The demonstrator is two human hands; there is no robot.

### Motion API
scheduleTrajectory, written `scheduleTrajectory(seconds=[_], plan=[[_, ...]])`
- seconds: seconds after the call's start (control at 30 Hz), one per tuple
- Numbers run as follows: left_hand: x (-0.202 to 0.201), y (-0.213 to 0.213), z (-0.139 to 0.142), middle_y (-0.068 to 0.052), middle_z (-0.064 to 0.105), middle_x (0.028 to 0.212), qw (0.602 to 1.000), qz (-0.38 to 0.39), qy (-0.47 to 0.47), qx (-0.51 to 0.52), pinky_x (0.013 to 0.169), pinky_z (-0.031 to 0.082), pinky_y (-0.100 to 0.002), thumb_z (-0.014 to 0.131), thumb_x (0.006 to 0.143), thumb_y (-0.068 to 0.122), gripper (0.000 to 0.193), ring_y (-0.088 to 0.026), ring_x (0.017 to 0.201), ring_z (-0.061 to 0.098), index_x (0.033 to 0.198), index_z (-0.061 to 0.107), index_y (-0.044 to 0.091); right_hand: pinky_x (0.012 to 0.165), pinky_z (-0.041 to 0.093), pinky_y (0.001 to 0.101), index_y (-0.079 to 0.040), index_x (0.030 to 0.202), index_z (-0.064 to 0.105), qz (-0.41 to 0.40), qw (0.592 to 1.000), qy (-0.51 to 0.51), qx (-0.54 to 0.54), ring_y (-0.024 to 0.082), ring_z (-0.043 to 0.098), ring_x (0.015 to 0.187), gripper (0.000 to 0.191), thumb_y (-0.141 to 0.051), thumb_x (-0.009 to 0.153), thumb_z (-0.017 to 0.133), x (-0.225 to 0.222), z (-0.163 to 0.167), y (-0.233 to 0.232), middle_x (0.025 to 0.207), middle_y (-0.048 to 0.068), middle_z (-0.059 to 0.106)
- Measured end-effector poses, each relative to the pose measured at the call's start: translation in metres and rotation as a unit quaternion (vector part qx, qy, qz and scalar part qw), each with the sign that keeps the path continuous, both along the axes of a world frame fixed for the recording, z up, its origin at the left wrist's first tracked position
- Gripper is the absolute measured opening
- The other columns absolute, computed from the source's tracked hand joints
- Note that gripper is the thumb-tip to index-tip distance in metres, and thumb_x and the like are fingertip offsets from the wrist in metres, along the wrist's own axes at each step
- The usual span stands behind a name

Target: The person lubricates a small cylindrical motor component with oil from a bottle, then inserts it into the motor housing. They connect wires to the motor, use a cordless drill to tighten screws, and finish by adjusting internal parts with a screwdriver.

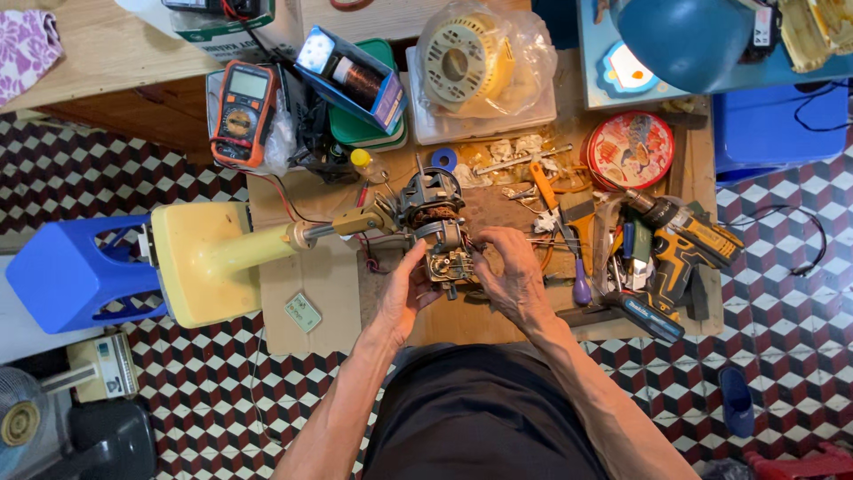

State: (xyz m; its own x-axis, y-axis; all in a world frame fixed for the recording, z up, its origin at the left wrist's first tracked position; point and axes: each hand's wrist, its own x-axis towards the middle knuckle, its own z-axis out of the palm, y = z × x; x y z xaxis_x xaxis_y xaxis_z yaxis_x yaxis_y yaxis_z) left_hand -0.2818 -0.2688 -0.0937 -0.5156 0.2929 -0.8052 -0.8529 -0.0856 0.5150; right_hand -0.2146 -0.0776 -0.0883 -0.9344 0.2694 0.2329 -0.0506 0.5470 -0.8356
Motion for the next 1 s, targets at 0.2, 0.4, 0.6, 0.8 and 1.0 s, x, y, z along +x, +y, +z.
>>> scheduleTrajectory(seconds=[0.2, 0.4, 0.6, 0.8, 1.0], plan=[[0.024, 0.014, 0.008, -0.004, 0.071, 0.112, 1.000, -0.015, 0.018, 0.014, 0.092, 0.055, -0.038, 0.062, 0.088, 0.058, 0.058, -0.018, 0.104, 0.066, 0.124, 0.067, 0.013, 0.090, 0.051, 0.0408, -0.005, 0.100, 0.069, -0.019, 1.000, -0.014, 0.013, 0.030, 0.063, 0.102, 0.014, -0.005, 0.087, 0.074, 0.024, -0.007, 0.009, 0.103, 0.010, 0.068], [0.035, 0.016, 0.007, -0.005, 0.071, 0.110, 0.999, -0.014, 0.020, 0.022, 0.089, 0.056, -0.039, 0.062, 0.090, 0.057, 0.056, -0.019, 0.101, 0.067, 0.123, 0.067, 0.012, 0.084, 0.049, 0.0404, -0.006, 0.102, 0.072, -0.025, 1.000, 0.005, 0.010, 0.030, 0.062, 0.097, 0.018, -0.009, 0.085, 0.077, 0.031, -0.008, 0.010, 0.100, 0.010, 0.066], [0.035, 0.009, 0.003, -0.004, 0.072, 0.105, 0.999, -0.015, 0.022, 0.018, 0.085, 0.056, -0.038, 0.063, 0.089, 0.058, 0.054, -0.017, 0.096, 0.067, 0.119, 0.068, 0.013, 0.081, 0.047, 0.0404, -0.007, 0.108, 0.072, 0.026, 0.993, 0.052, 0.098, 0.028, 0.060, 0.092, 0.024, -0.009, 0.085, 0.077, 0.020, -0.007, 0.012, 0.096, 0.008, 0.064], [0.031, 0.003, -0.001, -0.004, 0.073, 0.102, 1.000, -0.008, 0.017, 0.017, 0.085, 0.056, -0.038, 0.063, 0.089, 0.057, 0.053, -0.017, 0.094, 0.067, 0.117, 0.069, 0.012, 0.079, 0.046, 0.0403, -0.005, 0.106, 0.069, 0.107, 0.967, 0.100, 0.209, 0.028, 0.058, 0.089, 0.022, -0.008, 0.086, 0.077, 0.010, -0.005, 0.019, 0.098, 0.008, 0.061], [0.026, -0.001, 0.003, -0.003, 0.072, 0.101, 1.000, -0.006, 0.020, 0.015, 0.082, 0.058, -0.038, 0.063, 0.090, 0.056, 0.051, -0.017, 0.093, 0.068, 0.116, 0.069, 0.013, 0.080, 0.052, 0.0392, -0.003, 0.105, 0.067, 0.085, 0.982, 0.105, 0.132, 0.029, 0.063, 0.092, 0.020, -0.006, 0.086, 0.074, 0.006, -0.017, 0.014, 0.097, 0.011, 0.065]])
